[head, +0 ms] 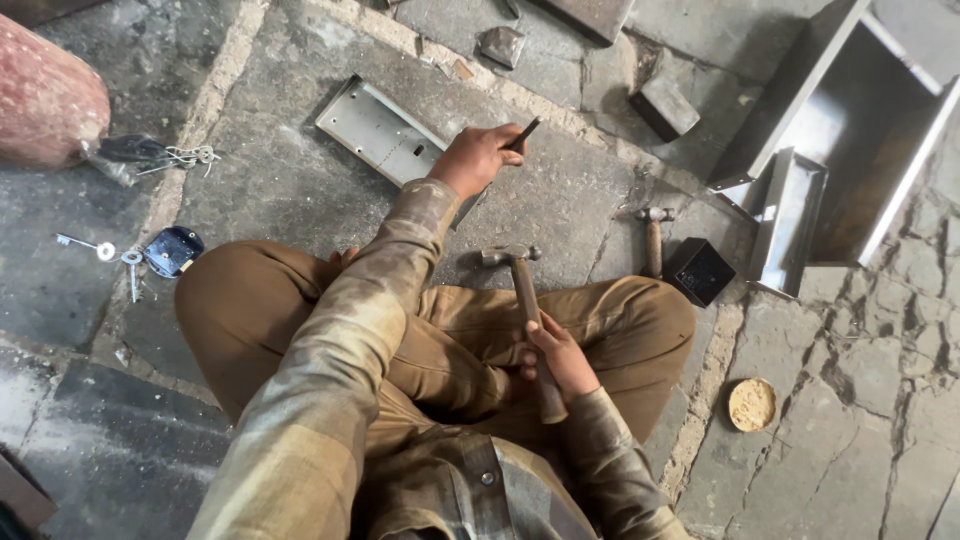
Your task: The person sits on the floor and uses a hammer and a metal punch to mark or indent a rectangular metal sheet. They repeatedly position the punch on the sheet and strike it with the hammer, then flip the sheet over to continue the process.
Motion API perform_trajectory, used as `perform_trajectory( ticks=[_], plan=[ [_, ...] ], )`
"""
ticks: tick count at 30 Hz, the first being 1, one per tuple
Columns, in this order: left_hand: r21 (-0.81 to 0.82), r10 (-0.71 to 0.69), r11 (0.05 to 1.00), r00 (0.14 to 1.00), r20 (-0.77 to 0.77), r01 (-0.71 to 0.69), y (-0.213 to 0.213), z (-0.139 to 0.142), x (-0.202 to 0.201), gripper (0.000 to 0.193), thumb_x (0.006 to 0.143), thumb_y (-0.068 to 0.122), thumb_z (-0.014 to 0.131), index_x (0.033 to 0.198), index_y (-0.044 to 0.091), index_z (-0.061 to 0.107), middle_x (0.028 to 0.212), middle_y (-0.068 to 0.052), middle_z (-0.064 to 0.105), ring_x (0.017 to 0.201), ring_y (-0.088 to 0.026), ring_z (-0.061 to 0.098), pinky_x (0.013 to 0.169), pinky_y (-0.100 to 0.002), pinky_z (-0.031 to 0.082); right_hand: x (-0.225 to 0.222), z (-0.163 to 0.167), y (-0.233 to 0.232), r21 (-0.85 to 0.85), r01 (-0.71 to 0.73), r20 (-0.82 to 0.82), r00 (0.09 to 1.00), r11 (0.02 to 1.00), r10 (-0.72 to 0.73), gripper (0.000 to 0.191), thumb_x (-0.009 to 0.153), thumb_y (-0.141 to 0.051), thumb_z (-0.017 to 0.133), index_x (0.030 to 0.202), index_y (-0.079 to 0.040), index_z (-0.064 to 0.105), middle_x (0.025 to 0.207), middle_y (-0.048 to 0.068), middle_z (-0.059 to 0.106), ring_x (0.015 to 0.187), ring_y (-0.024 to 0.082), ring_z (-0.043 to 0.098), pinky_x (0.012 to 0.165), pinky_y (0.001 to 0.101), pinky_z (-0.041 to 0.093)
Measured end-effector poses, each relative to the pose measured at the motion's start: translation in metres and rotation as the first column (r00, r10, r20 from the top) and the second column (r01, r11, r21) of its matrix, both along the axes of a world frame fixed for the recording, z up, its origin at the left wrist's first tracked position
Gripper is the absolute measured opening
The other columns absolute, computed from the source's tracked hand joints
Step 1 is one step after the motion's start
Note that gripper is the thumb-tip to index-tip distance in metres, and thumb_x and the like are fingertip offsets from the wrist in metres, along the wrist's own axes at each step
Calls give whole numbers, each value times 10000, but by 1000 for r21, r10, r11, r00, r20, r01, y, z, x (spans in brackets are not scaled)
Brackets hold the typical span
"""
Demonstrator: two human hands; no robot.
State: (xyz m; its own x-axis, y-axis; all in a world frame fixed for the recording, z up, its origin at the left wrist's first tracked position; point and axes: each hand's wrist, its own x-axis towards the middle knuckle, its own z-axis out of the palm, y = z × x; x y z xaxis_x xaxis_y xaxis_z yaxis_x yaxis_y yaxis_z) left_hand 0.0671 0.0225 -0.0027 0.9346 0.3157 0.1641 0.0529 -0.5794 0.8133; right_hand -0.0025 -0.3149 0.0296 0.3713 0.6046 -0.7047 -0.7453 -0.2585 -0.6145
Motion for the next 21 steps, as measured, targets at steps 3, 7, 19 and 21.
perform_trajectory(
  ticks=[3, 7, 19, 21],
  plan=[
    [-56, -9, 998, 996, 89, 14, 3, -5, -9, 126, 994, 250, 641, 1074, 158, 677, 907, -24, 787, 828, -165, 777, 726, -355, 632, 3, 26, -5, -99, -112, 299, 944, 989, 137, 697, 996, -132, 581, 1633, -125, 296, 926, 47, 564, 617, 112, 549, 481, 271, 505],
    [-35, -7, 999, 996, 93, 11, -4, -11, -21, 119, 1003, 241, 632, 1090, 165, 658, 941, -40, 770, 853, -184, 772, 740, -348, 642, 14, 77, -7, -51, -237, 772, 607, 970, 189, 824, 977, -29, 563, 1663, -145, 121, 1061, 83, 629, 796, 124, 629, 636, 273, 595],
    [-137, 42, 990, 993, 113, -27, -8, -4, -43, 136, 978, 39, 589, 1080, 122, 625, 945, -52, 773, 862, -182, 766, 759, -373, 607, 68, 153, 37, -87, -310, 996, 0, 947, 91, 757, 1052, -39, 569, 1680, -161, 165, 981, 127, 674, 624, 145, 653, 526, 266, 597],
    [-140, 49, 990, 995, 92, -36, -7, -6, -42, 132, 990, 30, 585, 1072, 123, 630, 935, -50, 769, 848, -175, 758, 758, -367, 604, 73, 157, 44, -290, -302, 953, -2, 908, 304, 764, 998, -29, 584, 1657, -148, 215, 904, 121, 692, 581, 154, 655, 499, 286, 599]
  ],
)
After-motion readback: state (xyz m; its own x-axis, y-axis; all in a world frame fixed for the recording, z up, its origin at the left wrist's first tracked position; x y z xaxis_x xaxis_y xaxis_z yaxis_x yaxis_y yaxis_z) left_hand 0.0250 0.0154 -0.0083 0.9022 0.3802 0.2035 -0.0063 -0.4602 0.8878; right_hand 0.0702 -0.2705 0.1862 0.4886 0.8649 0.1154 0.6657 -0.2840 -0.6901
